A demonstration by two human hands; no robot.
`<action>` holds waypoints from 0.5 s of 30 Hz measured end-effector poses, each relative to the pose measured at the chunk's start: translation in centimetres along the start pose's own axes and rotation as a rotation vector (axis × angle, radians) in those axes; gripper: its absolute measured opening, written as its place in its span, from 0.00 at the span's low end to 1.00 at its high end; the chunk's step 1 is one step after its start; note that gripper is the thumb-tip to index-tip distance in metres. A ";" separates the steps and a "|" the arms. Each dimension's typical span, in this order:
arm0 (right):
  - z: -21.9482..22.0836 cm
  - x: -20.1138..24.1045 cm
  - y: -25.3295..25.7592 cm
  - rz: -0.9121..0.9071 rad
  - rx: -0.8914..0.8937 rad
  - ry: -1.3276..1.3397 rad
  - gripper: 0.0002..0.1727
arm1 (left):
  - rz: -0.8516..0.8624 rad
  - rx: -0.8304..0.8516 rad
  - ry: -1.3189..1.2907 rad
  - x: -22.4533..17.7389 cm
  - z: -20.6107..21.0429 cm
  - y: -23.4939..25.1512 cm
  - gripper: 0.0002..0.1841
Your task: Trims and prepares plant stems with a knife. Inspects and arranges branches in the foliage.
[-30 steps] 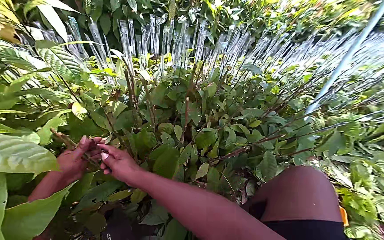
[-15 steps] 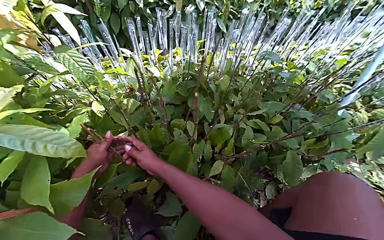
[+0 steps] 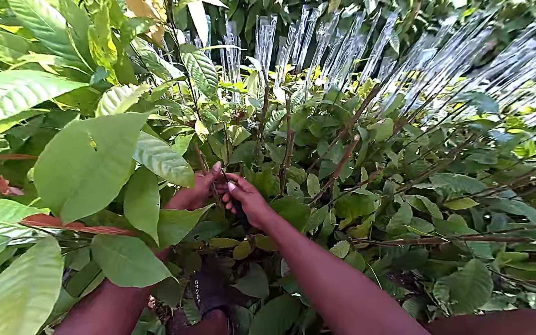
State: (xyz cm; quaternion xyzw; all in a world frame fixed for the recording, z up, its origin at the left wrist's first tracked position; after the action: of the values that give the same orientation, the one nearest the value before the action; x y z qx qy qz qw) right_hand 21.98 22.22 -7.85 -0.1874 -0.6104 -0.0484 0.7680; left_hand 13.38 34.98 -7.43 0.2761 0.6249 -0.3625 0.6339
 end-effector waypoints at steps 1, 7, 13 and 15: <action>-0.1 0.0 0.0 0.002 0.003 0.001 0.23 | -0.002 0.002 0.007 0.0 0.0 0.0 0.26; -0.3 -0.7 0.2 0.016 0.016 -0.014 0.23 | -0.008 0.033 0.015 0.3 -0.4 0.0 0.24; -0.3 -1.4 0.7 0.035 0.037 -0.020 0.25 | -0.002 0.037 -0.013 0.8 -0.8 0.2 0.20; -0.3 -1.6 0.9 0.039 0.037 -0.015 0.25 | 0.008 0.029 -0.032 0.9 -0.8 0.4 0.18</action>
State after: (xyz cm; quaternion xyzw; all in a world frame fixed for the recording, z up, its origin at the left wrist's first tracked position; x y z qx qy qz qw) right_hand 22.15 22.70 -9.66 -0.1857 -0.6133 -0.0206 0.7674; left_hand 13.16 35.74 -8.47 0.2818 0.6082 -0.3736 0.6412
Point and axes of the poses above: each hand's wrist, its own y-axis towards the middle knuckle, its own z-axis out of the palm, x = y × z, the point moved 4 cm from there along y, towards the middle knuckle, and after that the axes turned 6 degrees about z, right-handed, at the moved point
